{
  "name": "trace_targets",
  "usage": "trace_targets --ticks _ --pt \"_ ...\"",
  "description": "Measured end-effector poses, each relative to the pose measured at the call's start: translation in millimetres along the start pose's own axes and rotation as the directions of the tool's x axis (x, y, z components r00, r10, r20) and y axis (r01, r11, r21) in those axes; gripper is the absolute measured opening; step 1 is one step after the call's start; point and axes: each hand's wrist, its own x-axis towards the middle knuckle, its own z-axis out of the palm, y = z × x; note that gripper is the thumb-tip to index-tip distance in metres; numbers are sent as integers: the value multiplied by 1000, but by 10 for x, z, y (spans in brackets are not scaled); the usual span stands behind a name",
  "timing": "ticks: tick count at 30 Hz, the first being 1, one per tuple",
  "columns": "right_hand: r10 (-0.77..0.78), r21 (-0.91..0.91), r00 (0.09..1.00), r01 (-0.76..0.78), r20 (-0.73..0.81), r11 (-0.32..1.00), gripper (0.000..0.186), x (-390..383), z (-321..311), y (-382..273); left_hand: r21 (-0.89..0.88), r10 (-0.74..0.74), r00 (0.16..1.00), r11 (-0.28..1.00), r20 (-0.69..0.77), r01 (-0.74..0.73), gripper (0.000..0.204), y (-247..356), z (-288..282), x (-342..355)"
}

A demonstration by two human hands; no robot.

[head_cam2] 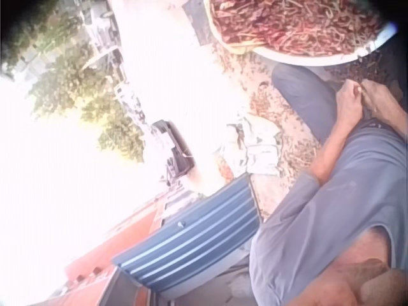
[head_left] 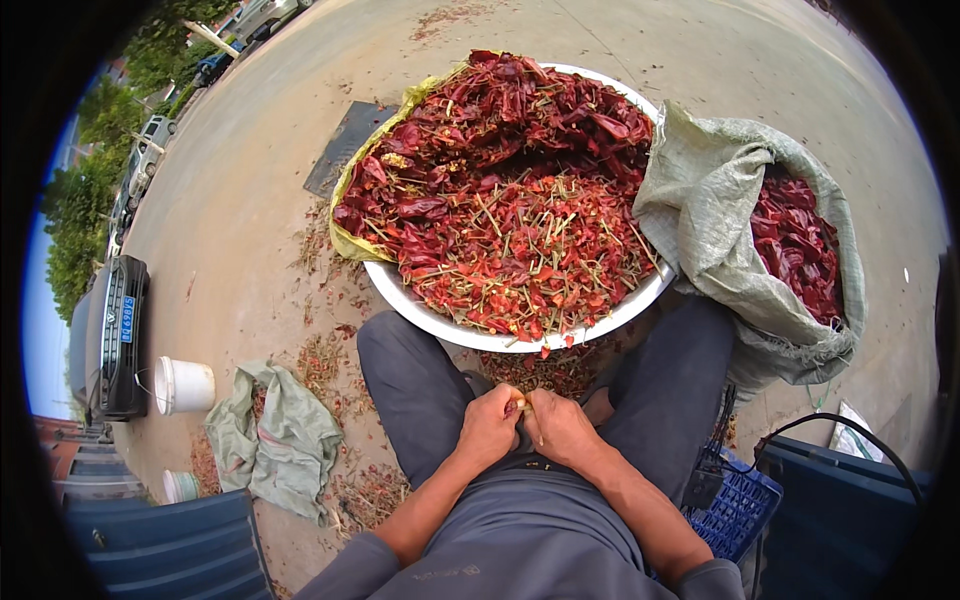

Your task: The person sits on the ground and removes stems from dried red chilies by hand. They place the de-stemmed chilies into a sack and discard the stems onto the ground.

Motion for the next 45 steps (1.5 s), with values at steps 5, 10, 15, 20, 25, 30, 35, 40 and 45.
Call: trace_targets --ticks 5,10,15,20,25,30,35,40,45 --pt "200 -13 979 -201 -36 980 20 4 150 -142 41 10 1000 999 -28 -9 13 -53 -21 -33" --pt "571 372 812 -570 119 733 21 87 112 -288 109 72 997 991 -8 -71 13 -155 6 12" --pt "419 -66 904 -425 -88 903 20 -103 261 355 -233 -63 981 967 182 105 9 307 -222 -48" --pt "331 39 925 -344 187 938 24 -88 225 156 -568 -6 997 822 -73 -36 13 324 -638 519" --pt "333 61 912 -356 239 932 32 -65 95 119 -574 -61 990 819 -125 -22 23 289 -960 1091" --pt "311 92 930 -333 198 938 32 -55 173 141 466 80 944 881 -319 83 21 -188 -1336 1845" --pt "268 49 955 -276 128 960 26 -56 207 172 788 87 975 606 -202 109 23 -728 -1382 2229" --pt "168 186 986 -165 2 969 18 -62 114 60 635 206 957 772 -205 -30 13 -667 -1299 2110" --pt "162 331 972 -100 -168 938 22 141 -221 -194 342 528 808 834 -263 -433 13 -42 -1058 1719"
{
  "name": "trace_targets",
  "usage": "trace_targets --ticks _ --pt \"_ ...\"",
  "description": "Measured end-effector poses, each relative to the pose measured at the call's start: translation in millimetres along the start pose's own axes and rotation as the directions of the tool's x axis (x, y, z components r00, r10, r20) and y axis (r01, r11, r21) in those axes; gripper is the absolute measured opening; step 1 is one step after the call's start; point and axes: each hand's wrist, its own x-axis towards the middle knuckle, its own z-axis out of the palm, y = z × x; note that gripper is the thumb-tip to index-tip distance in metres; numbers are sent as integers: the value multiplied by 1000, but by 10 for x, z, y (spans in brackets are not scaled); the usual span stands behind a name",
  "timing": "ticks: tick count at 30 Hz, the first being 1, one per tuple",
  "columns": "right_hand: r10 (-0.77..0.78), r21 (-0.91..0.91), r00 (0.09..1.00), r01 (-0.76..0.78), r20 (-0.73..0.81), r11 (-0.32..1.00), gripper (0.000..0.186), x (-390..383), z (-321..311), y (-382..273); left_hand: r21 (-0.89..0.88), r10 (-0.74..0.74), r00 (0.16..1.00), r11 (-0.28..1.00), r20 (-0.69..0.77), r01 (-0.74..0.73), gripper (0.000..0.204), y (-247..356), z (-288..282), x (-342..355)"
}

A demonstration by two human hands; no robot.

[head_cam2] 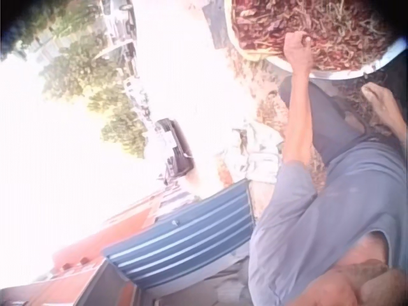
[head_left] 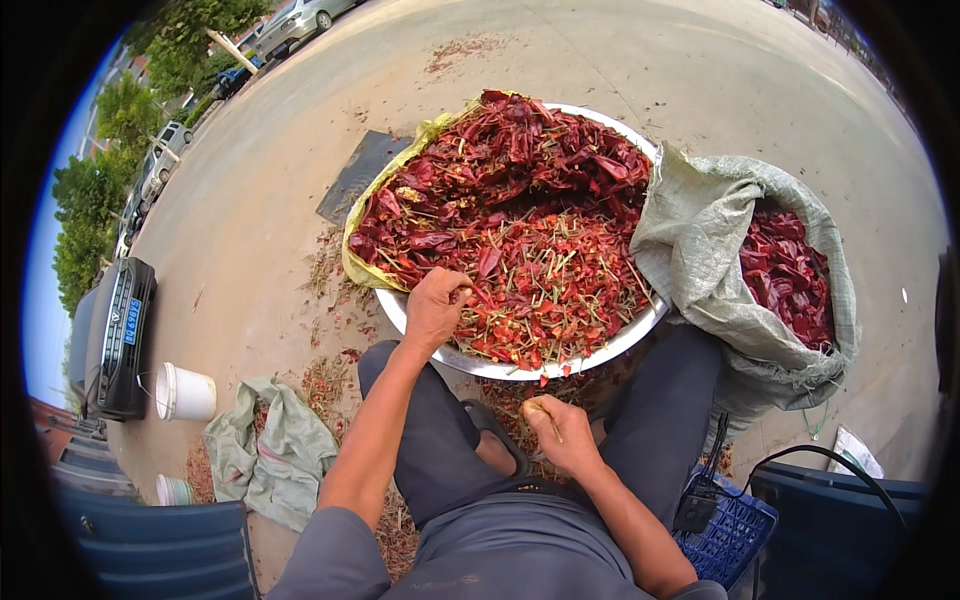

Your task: The person sits on the ground and removes stems from dried red chilies by hand. They place the de-stemmed chilies into a sack and discard the stems onto the ground.

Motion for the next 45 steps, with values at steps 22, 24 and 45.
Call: trace_targets --ticks 22,24,45 --pt "-491 -558 871 400 -14 727 16 1249 -327 -714 -826 -173 901 360 397 434 37 787 -112 215" --pt "-453 -674 885 402 111 620 14 1427 -416 -752 -818 -161 918 417 363 397 35 679 -86 345" --pt "-246 -288 927 326 283 900 15 2502 -640 -700 -286 -98 858 918 505 273 64 236 297 988"
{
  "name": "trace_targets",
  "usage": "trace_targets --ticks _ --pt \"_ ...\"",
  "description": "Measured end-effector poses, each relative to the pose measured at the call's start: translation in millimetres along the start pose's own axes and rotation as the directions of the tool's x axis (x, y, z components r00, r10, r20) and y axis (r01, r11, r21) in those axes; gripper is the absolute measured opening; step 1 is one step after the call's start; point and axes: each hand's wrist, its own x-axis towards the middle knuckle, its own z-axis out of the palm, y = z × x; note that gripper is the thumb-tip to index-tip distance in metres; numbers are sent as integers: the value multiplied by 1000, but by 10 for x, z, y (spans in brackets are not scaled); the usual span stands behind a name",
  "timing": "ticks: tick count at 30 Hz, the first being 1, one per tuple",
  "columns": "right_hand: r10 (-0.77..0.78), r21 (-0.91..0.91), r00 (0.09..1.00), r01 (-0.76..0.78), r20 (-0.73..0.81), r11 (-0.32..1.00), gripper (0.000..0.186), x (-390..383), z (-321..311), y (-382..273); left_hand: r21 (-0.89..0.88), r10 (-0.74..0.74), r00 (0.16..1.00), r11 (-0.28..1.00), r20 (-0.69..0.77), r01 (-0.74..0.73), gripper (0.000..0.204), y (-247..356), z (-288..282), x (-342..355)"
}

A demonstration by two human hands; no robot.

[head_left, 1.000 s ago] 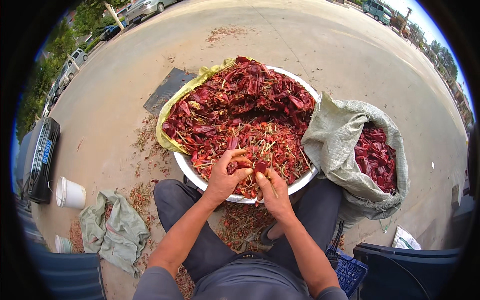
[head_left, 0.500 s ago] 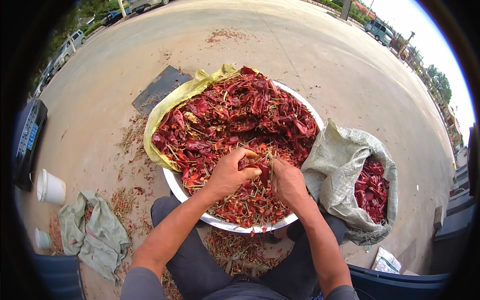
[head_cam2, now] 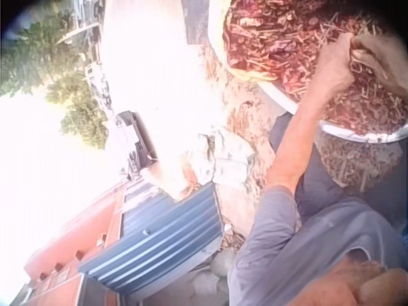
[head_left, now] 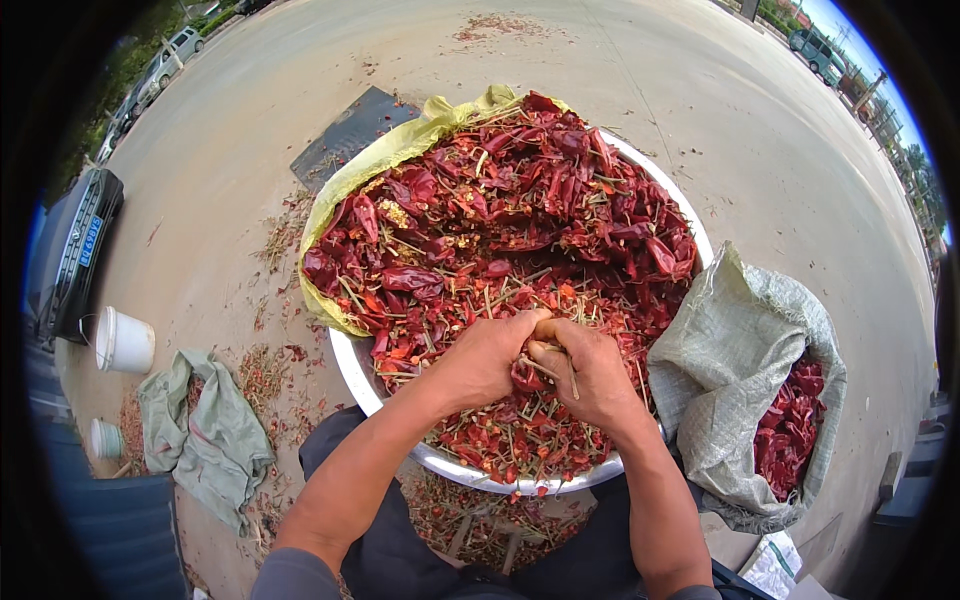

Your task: The person sits on the ground and removes stems from dried red chilies by hand. They place the de-stemmed chilies into a sack and discard the stems onto the ground.

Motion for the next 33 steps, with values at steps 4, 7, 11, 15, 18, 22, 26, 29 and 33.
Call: trace_targets --ticks 4,7,11,15,18,22,26,29,33 --pt "69 107 994 -78 83 991 14 42 -3 6 94 -40 999 995 11 38 52 41 -83 12" --pt "112 60 984 -121 142 991 17 56 -126 49 192 -77 994 980 71 62 58 72 -147 66" --pt "53 -69 998 -52 15 996 18 23 -177 265 122 -14 1000 992 1 13 62 40 -162 48" --pt "256 138 966 -257 25 956 20 -21 -183 78 -1 -146 984 989 97 147 74 18 -145 -1" --pt "204 175 979 -204 16 963 22 -93 24 115 -89 -197 973 974 121 208 76 108 -132 -8" --pt "263 276 965 -251 -5 928 14 -139 187 -70 -123 -139 982 980 132 155 76 92 -131 -183" --pt "91 229 991 -68 -93 971 13 -245 314 46 -216 -57 992 973 115 81 78 90 -69 -241" --pt "98 264 994 -81 -50 961 20 -331 361 60 -368 9 995 929 99 28 66 -20 17 -316" --pt "36 354 999 -34 2 935 30 -424 364 55 -450 55 972 891 227 54 55 39 18 -373"
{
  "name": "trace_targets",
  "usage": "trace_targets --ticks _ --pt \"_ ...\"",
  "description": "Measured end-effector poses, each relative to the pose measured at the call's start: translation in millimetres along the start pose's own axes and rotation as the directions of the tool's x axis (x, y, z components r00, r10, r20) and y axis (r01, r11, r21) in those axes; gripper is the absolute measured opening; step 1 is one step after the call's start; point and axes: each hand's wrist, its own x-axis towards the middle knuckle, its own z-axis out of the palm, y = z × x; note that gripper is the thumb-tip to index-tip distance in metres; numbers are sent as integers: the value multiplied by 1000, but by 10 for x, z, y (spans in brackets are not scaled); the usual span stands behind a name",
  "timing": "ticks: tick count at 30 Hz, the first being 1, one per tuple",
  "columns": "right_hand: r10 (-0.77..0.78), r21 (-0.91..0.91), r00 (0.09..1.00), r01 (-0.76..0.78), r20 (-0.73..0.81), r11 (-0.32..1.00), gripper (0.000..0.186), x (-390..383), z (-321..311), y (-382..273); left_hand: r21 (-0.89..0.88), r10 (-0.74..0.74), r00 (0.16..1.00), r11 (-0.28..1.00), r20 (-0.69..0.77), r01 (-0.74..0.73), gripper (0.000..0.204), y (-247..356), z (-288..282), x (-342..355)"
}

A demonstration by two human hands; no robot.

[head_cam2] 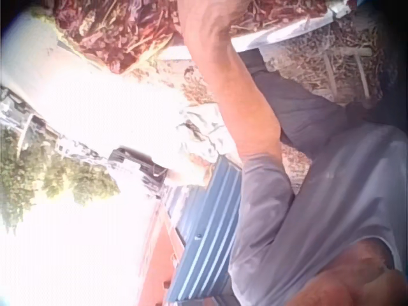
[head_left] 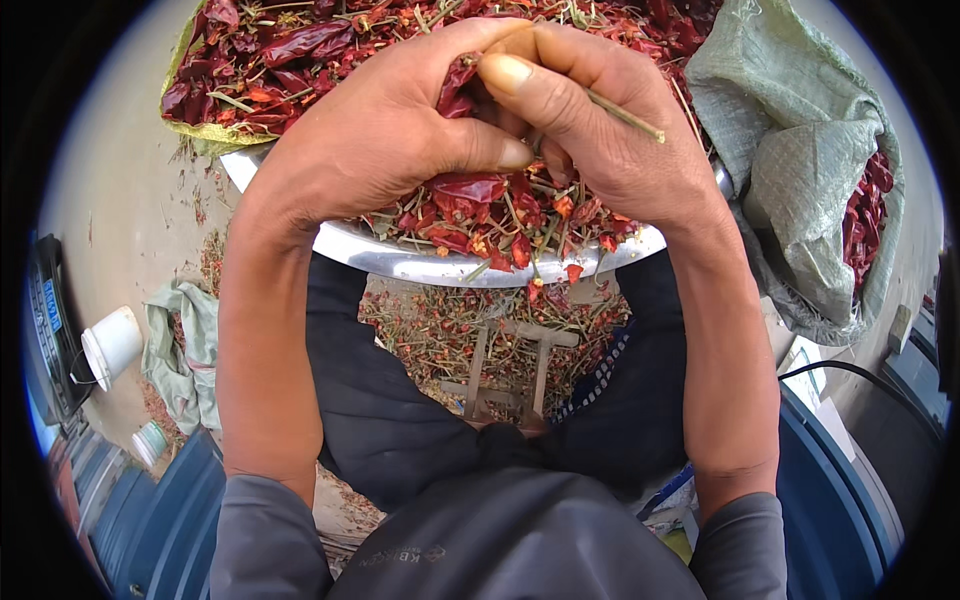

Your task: The person sits on the ground and removes stems from dried red chilies by hand. They place the de-stemmed chilies into a sack and discard the stems onto the ground.

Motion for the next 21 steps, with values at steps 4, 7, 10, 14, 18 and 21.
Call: trace_targets --ticks 4,7,10,14,18,21 --pt "151 223 975 -185 162 957 25 -70 -82 -176 158 -196 978 970 73 183 47 258 104 -20" --pt "120 -119 986 -107 116 987 23 -136 -56 -257 259 -212 973 948 85 184 47 258 105 -46" --pt "-41 -349 993 77 110 934 19 -151 -27 -30 216 -183 982 961 41 170 51 30 74 -104" --pt "3 -478 998 23 55 878 19 -186 20 -31 357 -161 981 915 -112 191 63 -35 149 -149" --pt "89 -504 991 -25 104 863 24 -29 -135 -23 310 -179 980 930 -87 198 67 -41 82 97" --pt "-60 -518 995 91 77 851 15 100 -252 91 327 -203 974 918 -99 225 81 -14 33 307"
